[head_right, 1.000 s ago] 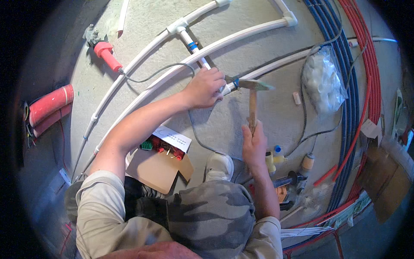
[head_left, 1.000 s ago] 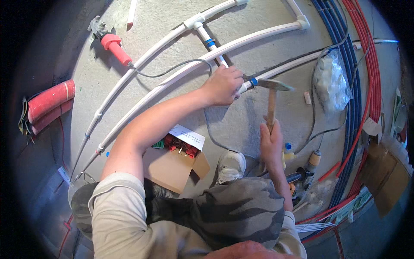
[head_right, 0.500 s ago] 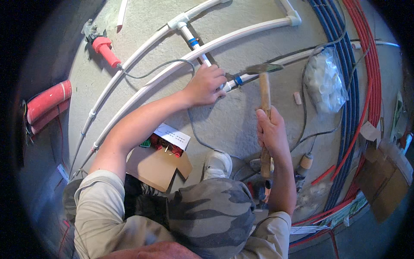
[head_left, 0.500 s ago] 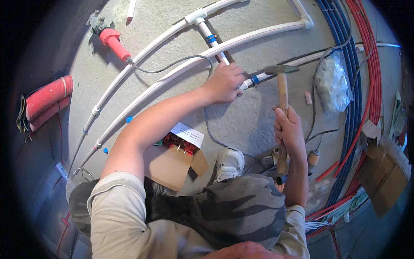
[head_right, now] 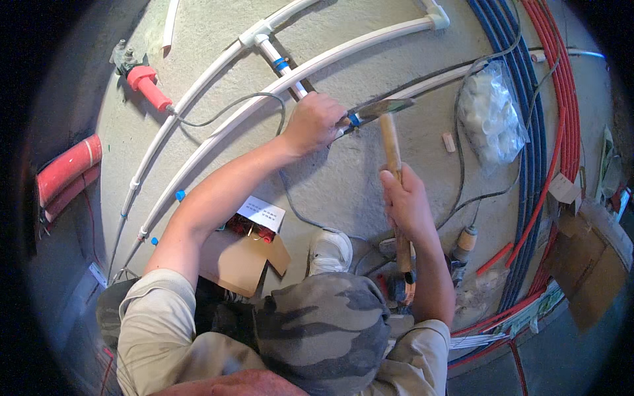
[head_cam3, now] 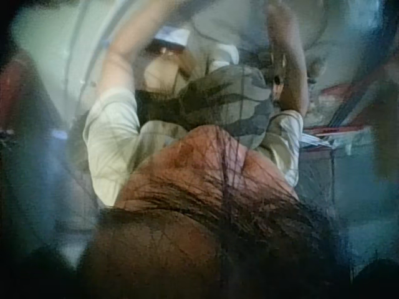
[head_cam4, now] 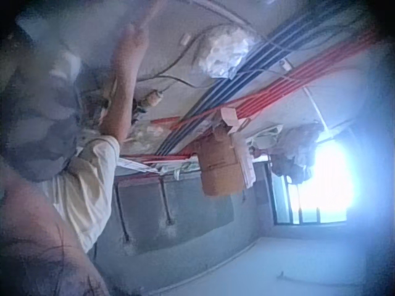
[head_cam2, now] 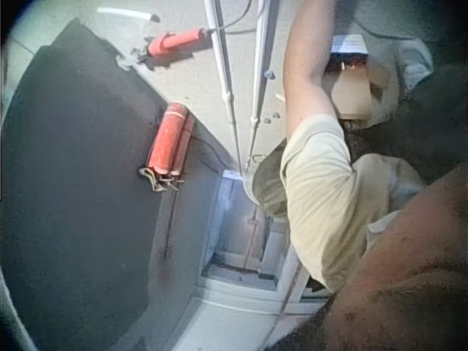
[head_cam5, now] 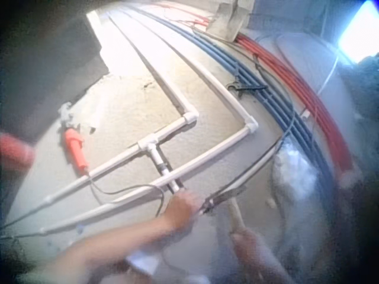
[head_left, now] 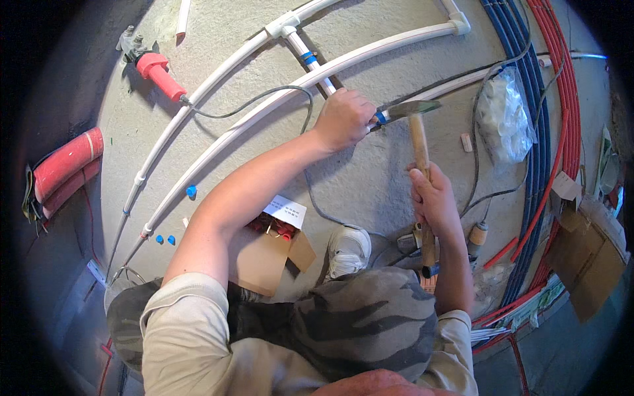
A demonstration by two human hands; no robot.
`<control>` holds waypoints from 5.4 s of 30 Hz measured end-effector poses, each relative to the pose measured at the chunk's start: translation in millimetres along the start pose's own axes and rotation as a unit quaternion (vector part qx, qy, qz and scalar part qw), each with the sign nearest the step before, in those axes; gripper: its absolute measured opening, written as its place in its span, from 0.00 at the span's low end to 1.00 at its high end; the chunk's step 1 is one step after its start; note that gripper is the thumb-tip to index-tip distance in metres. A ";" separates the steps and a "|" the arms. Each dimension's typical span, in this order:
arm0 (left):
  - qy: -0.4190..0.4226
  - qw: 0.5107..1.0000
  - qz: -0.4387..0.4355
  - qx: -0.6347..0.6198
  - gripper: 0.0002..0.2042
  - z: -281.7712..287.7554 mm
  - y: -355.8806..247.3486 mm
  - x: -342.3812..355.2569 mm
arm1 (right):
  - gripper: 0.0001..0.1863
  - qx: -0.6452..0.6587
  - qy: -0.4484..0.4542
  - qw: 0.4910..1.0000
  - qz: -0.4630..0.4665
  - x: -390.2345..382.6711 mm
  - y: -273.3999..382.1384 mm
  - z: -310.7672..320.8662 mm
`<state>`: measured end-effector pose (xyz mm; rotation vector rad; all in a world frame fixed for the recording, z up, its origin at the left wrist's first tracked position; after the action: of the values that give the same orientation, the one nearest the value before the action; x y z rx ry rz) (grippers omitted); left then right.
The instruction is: The person installs white PVC pipes on the floor, using a hammer to secure blue clips and a power drill to fasten the pipes. They handle pipe segments, clips, and tools while assembling the structure.
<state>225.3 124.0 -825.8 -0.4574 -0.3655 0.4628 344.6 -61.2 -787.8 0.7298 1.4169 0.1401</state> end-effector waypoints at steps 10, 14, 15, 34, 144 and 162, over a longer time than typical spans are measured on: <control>0.036 0.994 0.089 -0.043 0.10 -12.7 10.2 7.1 | 0.11 -0.006 -0.036 0.999 0.027 -5.0 -1.5 8.3; 0.037 0.994 0.103 -0.026 0.10 -12.5 11.2 7.9 | 0.12 -0.179 -0.103 0.965 0.162 -22.1 3.0 10.6; 0.043 0.993 0.105 -0.027 0.10 -12.4 11.9 6.0 | 0.12 -0.238 -0.123 0.940 0.209 -28.2 5.0 5.7; 0.071 0.991 0.109 -0.008 0.11 -17.1 7.3 9.6 | 0.12 -0.301 -0.160 0.916 0.212 -13.6 -39.3 -11.4; 0.050 0.875 0.452 0.164 0.29 261.8 187.7 -529.1 | 0.13 0.117 -0.205 0.934 0.267 196.3 148.3 -63.8; -0.075 0.876 0.424 0.217 0.18 263.4 168.3 -539.3 | 0.14 0.052 -0.269 0.931 0.241 245.3 133.4 -4.3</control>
<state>-396.1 76.6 -814.0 -0.1140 -0.1793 1.4150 429.8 167.7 -923.2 1.1007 0.7071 0.2264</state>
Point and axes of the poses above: each hand's wrist, its own x-axis towards the middle knuckle, its own z-axis out of the back of the hand, y = z × x, the point moved 8 cm from there along x, towards the middle knuckle, and after that the axes turned 5 degrees about x, right-handed, at the moved point
